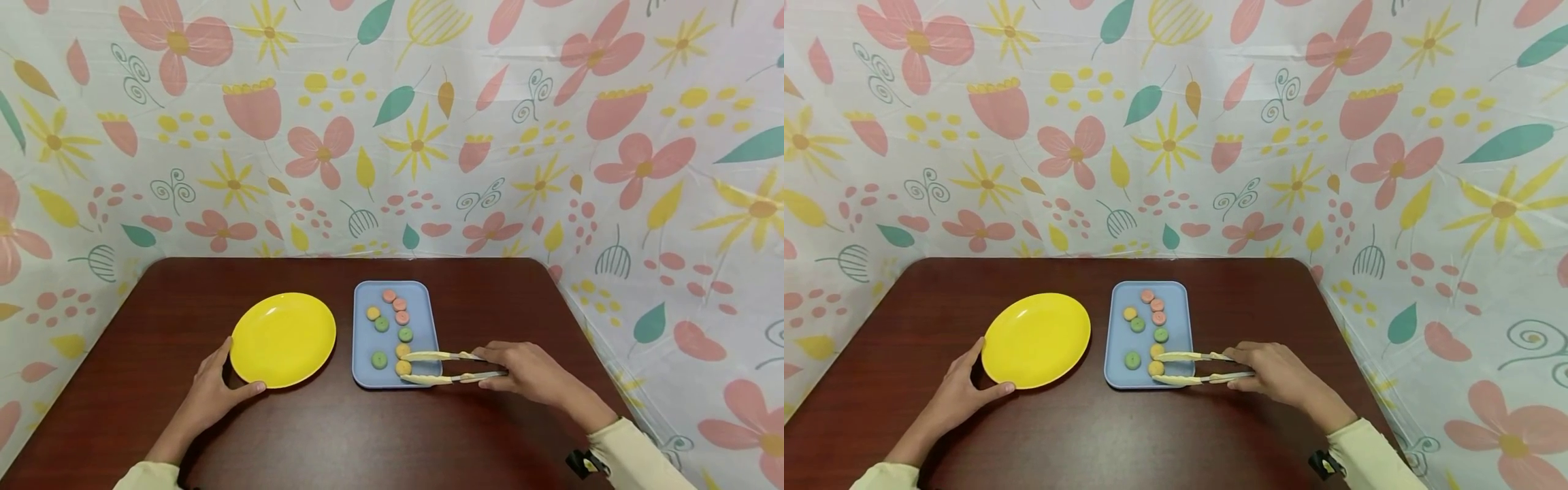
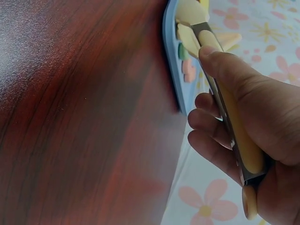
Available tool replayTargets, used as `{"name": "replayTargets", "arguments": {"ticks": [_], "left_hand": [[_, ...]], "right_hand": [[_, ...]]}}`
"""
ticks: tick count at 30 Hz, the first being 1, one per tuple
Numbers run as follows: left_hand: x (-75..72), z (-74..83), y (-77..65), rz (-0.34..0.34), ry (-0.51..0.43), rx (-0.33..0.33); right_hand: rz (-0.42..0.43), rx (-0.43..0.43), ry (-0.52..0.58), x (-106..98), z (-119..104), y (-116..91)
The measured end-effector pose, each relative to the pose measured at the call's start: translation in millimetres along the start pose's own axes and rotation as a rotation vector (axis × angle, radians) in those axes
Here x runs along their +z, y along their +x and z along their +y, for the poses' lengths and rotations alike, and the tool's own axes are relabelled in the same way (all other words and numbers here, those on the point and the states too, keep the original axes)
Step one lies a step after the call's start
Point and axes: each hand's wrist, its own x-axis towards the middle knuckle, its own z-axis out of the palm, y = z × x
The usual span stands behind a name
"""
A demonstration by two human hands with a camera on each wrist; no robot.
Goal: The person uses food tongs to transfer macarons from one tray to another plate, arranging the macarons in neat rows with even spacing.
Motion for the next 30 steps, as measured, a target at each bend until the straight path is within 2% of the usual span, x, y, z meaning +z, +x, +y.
{"name": "replayTargets", "arguments": {"ticks": [9,20,30], "left_hand": [[0.4,0.5,0.2,-0.003,-0.003,-0.001],[1.8,0.1,0.5,0.003,-0.007,0.009],[-0.2,1.6,-0.5,0.011,-0.013,0.007]], "right_hand": [[-0.02,0.014,-0.013,-1.3,-2.0,2.7],[-0.003,-0.004,-0.02,-4.8,0.8,3.8],[0.058,-0.009,0.004,-27.8,3.6,28.5]]}}
